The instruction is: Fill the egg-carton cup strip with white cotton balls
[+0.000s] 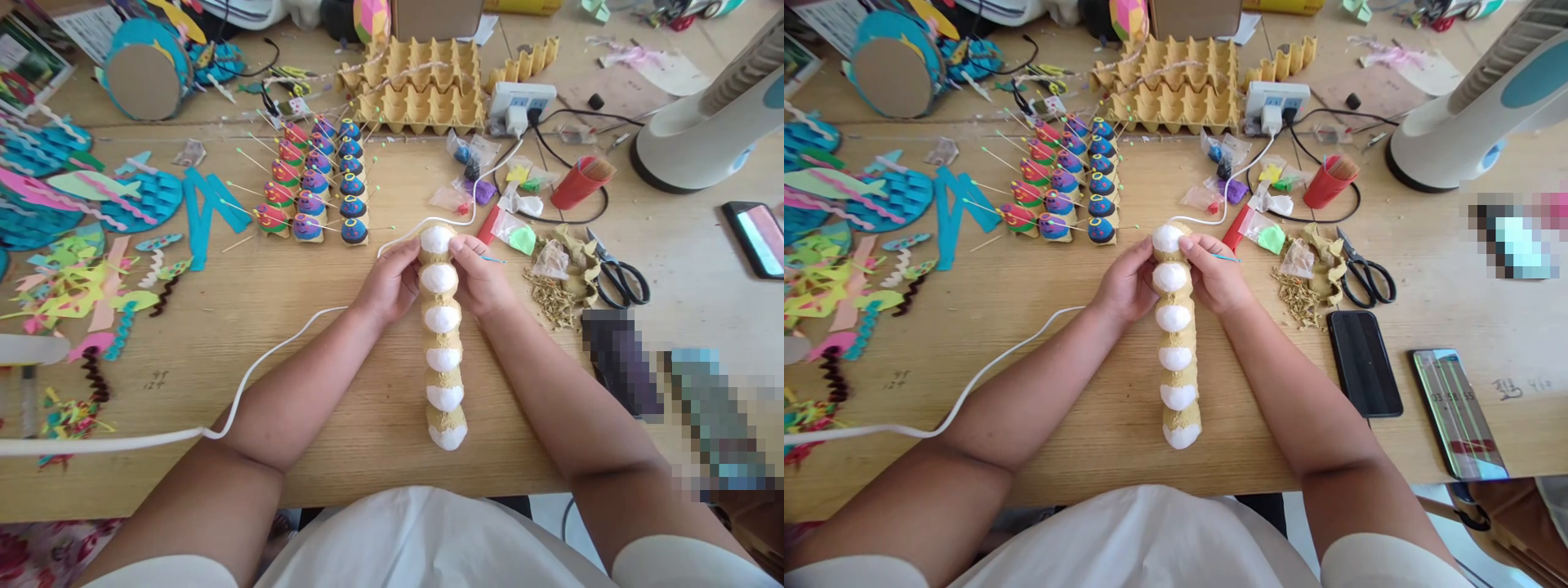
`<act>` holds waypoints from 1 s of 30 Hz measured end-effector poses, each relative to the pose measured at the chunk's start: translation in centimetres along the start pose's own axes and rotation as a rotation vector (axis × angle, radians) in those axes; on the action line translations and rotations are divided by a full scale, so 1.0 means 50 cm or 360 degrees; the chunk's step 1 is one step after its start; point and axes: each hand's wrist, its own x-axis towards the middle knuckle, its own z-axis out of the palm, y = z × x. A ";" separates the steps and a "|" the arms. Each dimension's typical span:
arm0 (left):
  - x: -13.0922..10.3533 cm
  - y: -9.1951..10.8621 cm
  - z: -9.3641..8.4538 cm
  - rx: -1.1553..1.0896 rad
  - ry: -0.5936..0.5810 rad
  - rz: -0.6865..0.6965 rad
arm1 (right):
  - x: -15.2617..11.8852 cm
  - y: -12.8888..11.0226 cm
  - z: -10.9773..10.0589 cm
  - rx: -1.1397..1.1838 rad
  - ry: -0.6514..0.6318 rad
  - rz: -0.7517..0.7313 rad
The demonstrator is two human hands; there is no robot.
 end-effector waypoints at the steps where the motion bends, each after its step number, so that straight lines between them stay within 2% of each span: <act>1: 0.000 0.000 0.000 -0.0012 -0.0013 0.0006 | 0.000 0.001 0.000 0.0006 -0.0006 0.0002; 4: 0.000 -0.001 -0.001 -0.0038 -0.0058 0.0010 | -0.001 0.001 0.001 0.0015 -0.0023 0.0032; 9: 0.001 0.001 0.001 0.0001 0.0004 -0.0007 | -0.003 -0.001 0.004 -0.0025 0.0008 0.0027; 22: 0.002 -0.001 0.001 -0.0124 0.0007 -0.0059 | 0.005 0.008 -0.006 -0.0018 -0.0072 -0.0054; 30: 0.000 -0.001 -0.001 -0.0083 -0.0078 0.0002 | 0.003 0.003 -0.002 -0.0069 -0.0056 -0.0001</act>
